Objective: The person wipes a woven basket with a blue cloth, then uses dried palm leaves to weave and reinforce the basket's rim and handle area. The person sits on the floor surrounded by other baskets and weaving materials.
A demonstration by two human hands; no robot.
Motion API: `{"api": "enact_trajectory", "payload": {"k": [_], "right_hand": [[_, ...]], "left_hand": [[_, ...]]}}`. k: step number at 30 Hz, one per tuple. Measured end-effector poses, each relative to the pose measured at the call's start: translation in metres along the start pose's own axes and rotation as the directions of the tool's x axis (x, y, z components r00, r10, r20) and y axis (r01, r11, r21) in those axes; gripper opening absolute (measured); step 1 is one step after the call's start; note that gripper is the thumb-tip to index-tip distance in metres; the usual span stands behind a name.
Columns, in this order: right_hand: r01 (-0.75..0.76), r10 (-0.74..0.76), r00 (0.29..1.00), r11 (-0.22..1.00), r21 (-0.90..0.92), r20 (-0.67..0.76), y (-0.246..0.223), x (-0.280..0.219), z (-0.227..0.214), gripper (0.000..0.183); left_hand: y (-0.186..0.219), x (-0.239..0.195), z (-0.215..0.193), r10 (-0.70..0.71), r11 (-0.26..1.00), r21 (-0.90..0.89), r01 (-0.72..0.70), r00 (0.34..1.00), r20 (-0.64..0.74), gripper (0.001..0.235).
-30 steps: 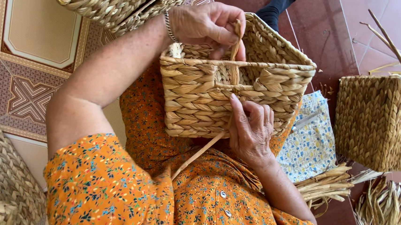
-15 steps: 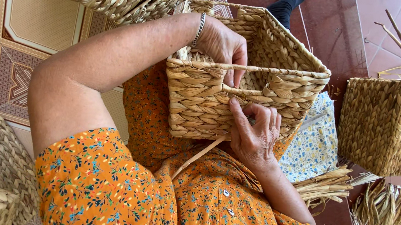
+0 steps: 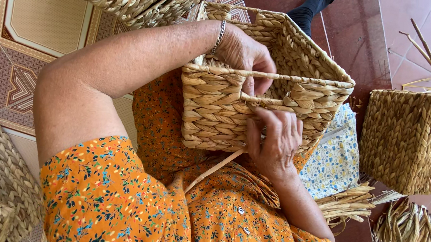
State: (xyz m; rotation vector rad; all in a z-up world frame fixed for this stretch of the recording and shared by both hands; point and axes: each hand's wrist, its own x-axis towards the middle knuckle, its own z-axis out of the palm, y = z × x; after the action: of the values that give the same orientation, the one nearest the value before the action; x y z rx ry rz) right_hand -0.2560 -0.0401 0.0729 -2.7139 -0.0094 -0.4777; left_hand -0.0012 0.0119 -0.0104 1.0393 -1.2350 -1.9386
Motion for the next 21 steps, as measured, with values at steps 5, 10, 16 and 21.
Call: {"api": "enact_trajectory", "payload": {"k": [5,10,16,21], "right_hand": [[-0.023,0.024,0.998,0.999,0.024,-0.06,0.001,0.012,0.001,0.034],[-0.06,0.059,0.997,0.998,-0.012,-0.043,-0.004,0.02,-0.004,0.028],[0.055,-0.056,0.998,0.998,-0.041,-0.006,0.002,0.022,-0.005,0.024],[-0.001,0.0,1.0,0.972,0.233,0.005,0.019,0.007,-0.015,0.022]], "left_hand": [[0.0,-0.002,-0.007,0.143,0.989,0.019,-0.145,0.987,0.078,0.032],[0.004,-0.01,-0.004,0.182,0.981,-0.087,-0.174,0.979,0.096,0.034],[0.018,-0.036,0.004,0.317,0.947,0.145,-0.288,0.913,-0.258,0.026],[0.033,-0.081,0.064,0.651,0.753,0.651,-0.096,0.254,-0.716,0.01]]}}
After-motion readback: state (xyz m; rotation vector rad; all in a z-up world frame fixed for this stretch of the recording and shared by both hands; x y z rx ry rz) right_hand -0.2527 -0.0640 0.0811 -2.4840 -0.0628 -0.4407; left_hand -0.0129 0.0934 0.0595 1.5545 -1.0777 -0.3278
